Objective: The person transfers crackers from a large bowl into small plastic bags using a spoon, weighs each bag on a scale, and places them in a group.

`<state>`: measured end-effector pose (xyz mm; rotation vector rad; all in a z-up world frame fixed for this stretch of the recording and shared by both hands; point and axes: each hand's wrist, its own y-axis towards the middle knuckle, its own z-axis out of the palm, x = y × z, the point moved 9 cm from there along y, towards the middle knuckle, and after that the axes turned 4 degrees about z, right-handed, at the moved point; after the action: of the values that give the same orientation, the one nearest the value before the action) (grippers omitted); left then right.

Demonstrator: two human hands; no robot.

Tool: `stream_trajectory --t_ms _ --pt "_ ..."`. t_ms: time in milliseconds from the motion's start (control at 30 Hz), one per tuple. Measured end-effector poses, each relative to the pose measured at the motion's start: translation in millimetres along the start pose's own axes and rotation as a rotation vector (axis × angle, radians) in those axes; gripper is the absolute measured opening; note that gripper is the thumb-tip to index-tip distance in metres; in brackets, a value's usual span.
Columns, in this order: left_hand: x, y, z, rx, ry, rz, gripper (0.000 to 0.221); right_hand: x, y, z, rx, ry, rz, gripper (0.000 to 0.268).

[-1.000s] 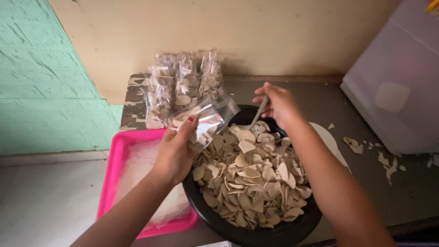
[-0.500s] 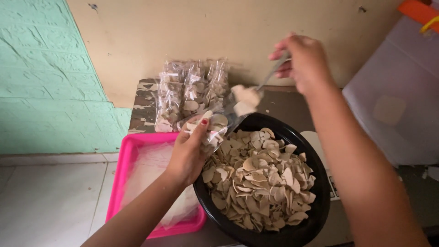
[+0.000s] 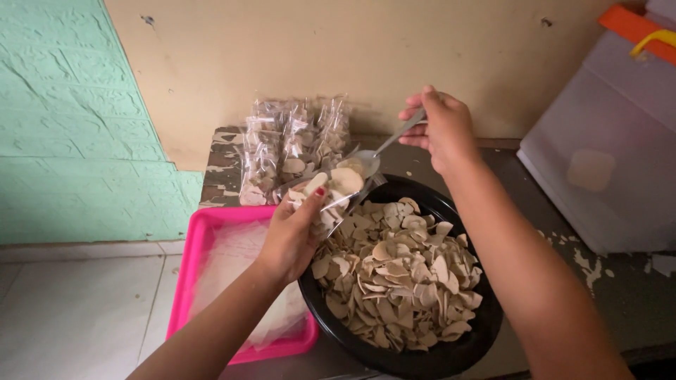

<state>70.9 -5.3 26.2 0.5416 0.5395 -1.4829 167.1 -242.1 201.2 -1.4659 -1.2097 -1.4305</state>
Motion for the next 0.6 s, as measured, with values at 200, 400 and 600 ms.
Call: stream_trajectory --t_ms 200,400,600 --pt "-14.0 -10.8 19.0 -0.001 0.028 -0.011 0.041 -8.4 -7.3 -14.3 -0.027 0.042 0.072 0.035" --pt "-5.0 -10.5 14.8 -0.017 0.076 -0.015 0.046 -23.8 -1.1 -22.0 -0.035 0.115 0.141 0.033" --pt "-10.3 -13.3 4.7 -0.044 -0.021 -0.012 0.038 -13.3 -2.2 -46.5 -0.045 0.131 0.148 0.035"
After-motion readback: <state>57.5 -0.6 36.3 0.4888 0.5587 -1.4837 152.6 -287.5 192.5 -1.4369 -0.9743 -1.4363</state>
